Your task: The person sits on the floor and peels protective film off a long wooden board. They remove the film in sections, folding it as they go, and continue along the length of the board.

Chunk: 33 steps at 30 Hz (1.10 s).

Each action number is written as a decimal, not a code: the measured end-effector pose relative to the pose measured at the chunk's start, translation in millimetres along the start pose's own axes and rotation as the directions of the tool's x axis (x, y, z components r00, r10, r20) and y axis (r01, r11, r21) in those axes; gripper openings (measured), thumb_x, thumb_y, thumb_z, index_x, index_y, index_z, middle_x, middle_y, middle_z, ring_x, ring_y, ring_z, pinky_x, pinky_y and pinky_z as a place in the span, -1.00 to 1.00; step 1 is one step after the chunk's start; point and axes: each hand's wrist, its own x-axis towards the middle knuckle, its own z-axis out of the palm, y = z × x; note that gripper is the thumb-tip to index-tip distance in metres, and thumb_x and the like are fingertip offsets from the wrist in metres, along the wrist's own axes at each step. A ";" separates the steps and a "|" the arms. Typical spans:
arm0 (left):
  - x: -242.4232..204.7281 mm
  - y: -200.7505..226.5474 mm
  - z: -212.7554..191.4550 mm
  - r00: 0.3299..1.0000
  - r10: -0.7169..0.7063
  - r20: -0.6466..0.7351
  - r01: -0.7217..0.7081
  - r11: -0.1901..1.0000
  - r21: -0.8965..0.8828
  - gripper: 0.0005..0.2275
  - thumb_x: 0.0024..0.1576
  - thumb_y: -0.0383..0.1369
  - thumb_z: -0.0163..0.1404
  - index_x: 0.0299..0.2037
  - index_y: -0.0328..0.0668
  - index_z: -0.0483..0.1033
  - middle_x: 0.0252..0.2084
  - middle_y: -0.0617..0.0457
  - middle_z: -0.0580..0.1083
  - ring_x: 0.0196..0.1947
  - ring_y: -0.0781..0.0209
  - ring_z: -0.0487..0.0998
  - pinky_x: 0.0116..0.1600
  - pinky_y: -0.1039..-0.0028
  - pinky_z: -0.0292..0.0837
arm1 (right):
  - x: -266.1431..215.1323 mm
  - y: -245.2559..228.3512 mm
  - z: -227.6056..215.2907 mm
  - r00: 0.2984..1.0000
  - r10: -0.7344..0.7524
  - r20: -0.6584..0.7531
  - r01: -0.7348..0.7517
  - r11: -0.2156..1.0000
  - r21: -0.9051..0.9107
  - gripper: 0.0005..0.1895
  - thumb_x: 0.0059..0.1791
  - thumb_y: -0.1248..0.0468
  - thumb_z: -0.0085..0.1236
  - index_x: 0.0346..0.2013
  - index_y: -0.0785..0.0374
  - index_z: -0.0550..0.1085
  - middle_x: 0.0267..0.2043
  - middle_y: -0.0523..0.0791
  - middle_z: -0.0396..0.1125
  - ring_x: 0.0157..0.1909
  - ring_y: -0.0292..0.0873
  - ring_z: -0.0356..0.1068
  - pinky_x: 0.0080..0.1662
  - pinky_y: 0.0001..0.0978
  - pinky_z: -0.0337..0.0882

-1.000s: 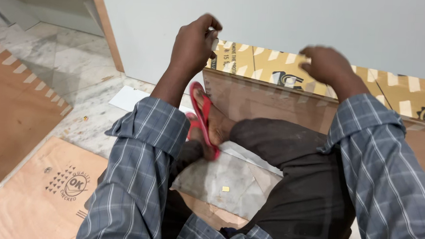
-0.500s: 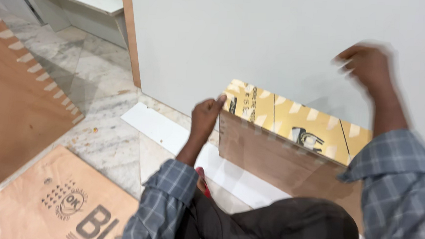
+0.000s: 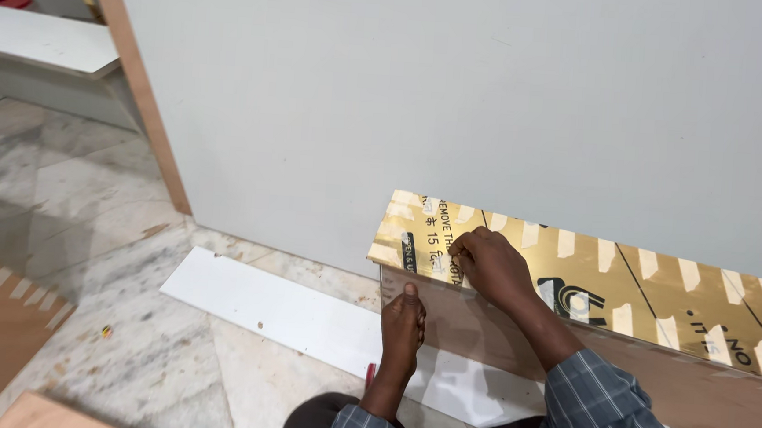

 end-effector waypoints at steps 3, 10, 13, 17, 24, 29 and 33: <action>9.9 3.7 -3.3 0.997 -0.062 0.047 0.065 0.996 -0.064 -0.48 0.27 0.14 -0.18 -0.60 -0.04 0.23 -0.69 0.21 0.22 -0.76 0.45 0.13 -0.67 0.57 0.01 | 1.2 -7.0 3.2 0.998 0.057 0.009 -0.056 0.998 -0.013 -0.85 0.00 0.24 0.13 -0.19 0.12 0.60 -0.15 -0.14 0.44 -0.03 -0.07 0.44 -0.06 -0.13 0.45; 8.7 3.1 16.8 0.990 0.028 0.139 -0.008 0.990 -0.143 -0.59 0.31 -0.04 -0.09 -0.52 -0.10 0.32 -0.64 0.21 0.24 -0.72 0.48 0.16 -0.61 0.60 0.05 | 3.6 -3.1 17.8 0.997 0.065 -0.029 -0.066 0.997 -0.049 -0.86 0.00 0.25 0.13 -0.19 0.15 0.58 -0.14 -0.13 0.44 -0.04 -0.06 0.44 -0.06 -0.12 0.44; 9.7 7.2 19.5 0.994 0.022 0.107 -0.004 0.986 -0.167 -0.61 0.30 -0.07 -0.07 -0.51 -0.12 0.34 -0.64 0.20 0.26 -0.72 0.47 0.17 -0.61 0.60 0.06 | 7.8 0.9 18.5 0.997 0.073 -0.003 -0.073 0.996 -0.043 -0.86 0.01 0.25 0.11 -0.20 0.13 0.58 -0.14 -0.14 0.44 -0.04 -0.07 0.45 -0.06 -0.13 0.44; 11.0 11.3 20.8 0.996 0.034 0.087 -0.020 0.987 -0.159 -0.61 0.29 -0.07 -0.05 -0.51 -0.13 0.36 -0.63 0.19 0.29 -0.72 0.46 0.20 -0.61 0.60 0.09 | 13.0 9.9 17.5 0.998 0.053 0.031 -0.055 0.998 0.039 -0.86 0.00 0.24 0.12 -0.22 0.11 0.60 -0.14 -0.14 0.44 -0.10 -0.06 0.48 -0.07 -0.15 0.44; 16.6 15.8 25.5 0.997 -0.072 0.012 0.073 0.994 -0.079 -0.56 0.25 0.02 -0.03 -0.53 -0.15 0.37 -0.66 0.15 0.30 -0.77 0.41 0.23 -0.66 0.57 0.08 | 6.9 3.7 14.8 1.000 0.020 -0.023 -0.019 0.999 0.029 -0.84 -0.06 0.19 0.23 -0.28 0.19 0.57 -0.21 -0.09 0.42 -0.17 -0.04 0.48 -0.13 -0.13 0.46; 17.3 17.8 19.2 0.998 -0.058 0.013 0.058 0.997 -0.043 -0.56 0.20 0.06 0.05 -0.49 -0.15 0.41 -0.62 0.17 0.31 -0.75 0.44 0.20 -0.66 0.57 0.09 | 8.0 -1.3 18.7 0.990 -0.139 -0.039 0.127 0.967 -0.222 -0.82 0.01 0.19 0.12 -0.32 0.25 0.50 -0.24 -0.04 0.40 -0.18 0.03 0.46 -0.18 -0.07 0.46; 15.5 22.5 15.4 0.998 -0.064 0.019 0.063 0.997 0.040 -0.53 0.19 0.11 0.04 -0.49 -0.15 0.39 -0.61 0.16 0.32 -0.75 0.45 0.21 -0.65 0.59 0.10 | 20.5 2.6 17.3 0.989 -0.133 0.063 0.145 0.958 -0.248 -0.78 -0.02 0.17 0.12 -0.31 0.30 0.46 -0.25 -0.01 0.38 -0.22 0.02 0.45 -0.20 -0.09 0.44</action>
